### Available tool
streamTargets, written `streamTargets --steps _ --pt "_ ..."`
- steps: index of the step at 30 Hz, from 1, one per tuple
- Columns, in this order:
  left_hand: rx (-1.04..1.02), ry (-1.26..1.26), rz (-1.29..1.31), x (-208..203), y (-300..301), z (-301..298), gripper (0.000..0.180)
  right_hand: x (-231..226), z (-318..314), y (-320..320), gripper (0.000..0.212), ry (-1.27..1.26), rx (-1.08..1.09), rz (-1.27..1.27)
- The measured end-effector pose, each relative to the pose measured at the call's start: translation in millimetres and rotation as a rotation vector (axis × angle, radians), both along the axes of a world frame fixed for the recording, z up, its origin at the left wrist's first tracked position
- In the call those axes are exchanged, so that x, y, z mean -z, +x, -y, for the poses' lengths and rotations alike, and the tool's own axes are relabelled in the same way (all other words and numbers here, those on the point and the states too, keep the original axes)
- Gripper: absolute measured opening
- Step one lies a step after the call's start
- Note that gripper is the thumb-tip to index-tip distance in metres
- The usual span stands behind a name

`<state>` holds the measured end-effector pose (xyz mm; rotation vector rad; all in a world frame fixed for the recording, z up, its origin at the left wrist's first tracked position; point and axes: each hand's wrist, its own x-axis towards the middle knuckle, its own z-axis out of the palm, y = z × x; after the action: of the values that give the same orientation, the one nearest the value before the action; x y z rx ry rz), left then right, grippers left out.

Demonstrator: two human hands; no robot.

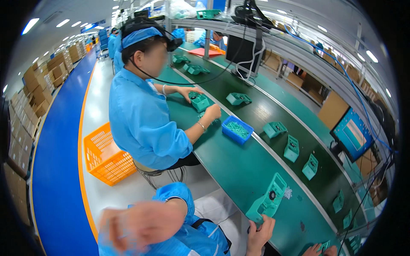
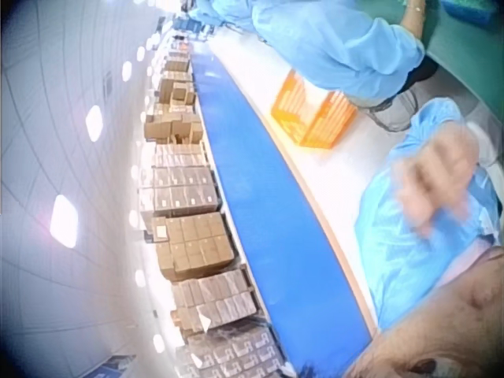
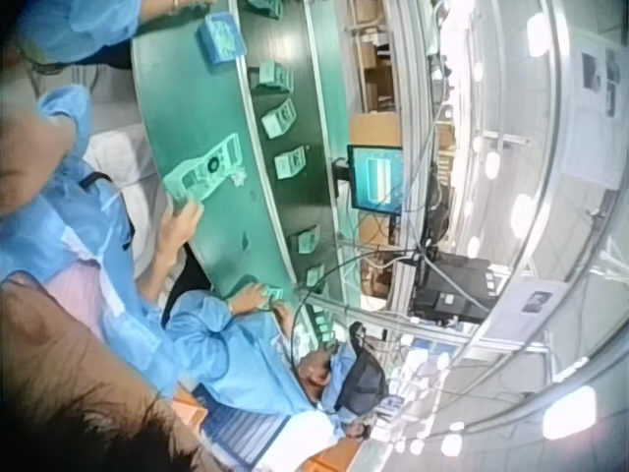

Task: The person assembles green electronic meter casings by hand, inserting internal components, pins, and circuit boards into each casing.

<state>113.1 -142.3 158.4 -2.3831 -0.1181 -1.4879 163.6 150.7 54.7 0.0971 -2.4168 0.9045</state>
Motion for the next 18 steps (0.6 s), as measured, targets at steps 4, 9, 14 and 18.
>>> streamTargets --steps 4,9,14,18 --pt "-0.367 0.882 -0.005 -118 23 -31 0.045 1 8 -2 0.05 0.0 -0.008 0.04" --pt "-0.397 0.929 -0.01 -141 22 -34 0.04 7 14 0 0.048 -0.029 -0.067 0.078" --pt "-0.446 0.944 0.037 -150 17 -34 0.04 9 14 -4 0.048 -0.005 -0.091 0.057" --pt "-0.454 0.932 0.096 -135 26 -30 0.037 10 18 -6 0.049 -0.025 -0.1 0.054"
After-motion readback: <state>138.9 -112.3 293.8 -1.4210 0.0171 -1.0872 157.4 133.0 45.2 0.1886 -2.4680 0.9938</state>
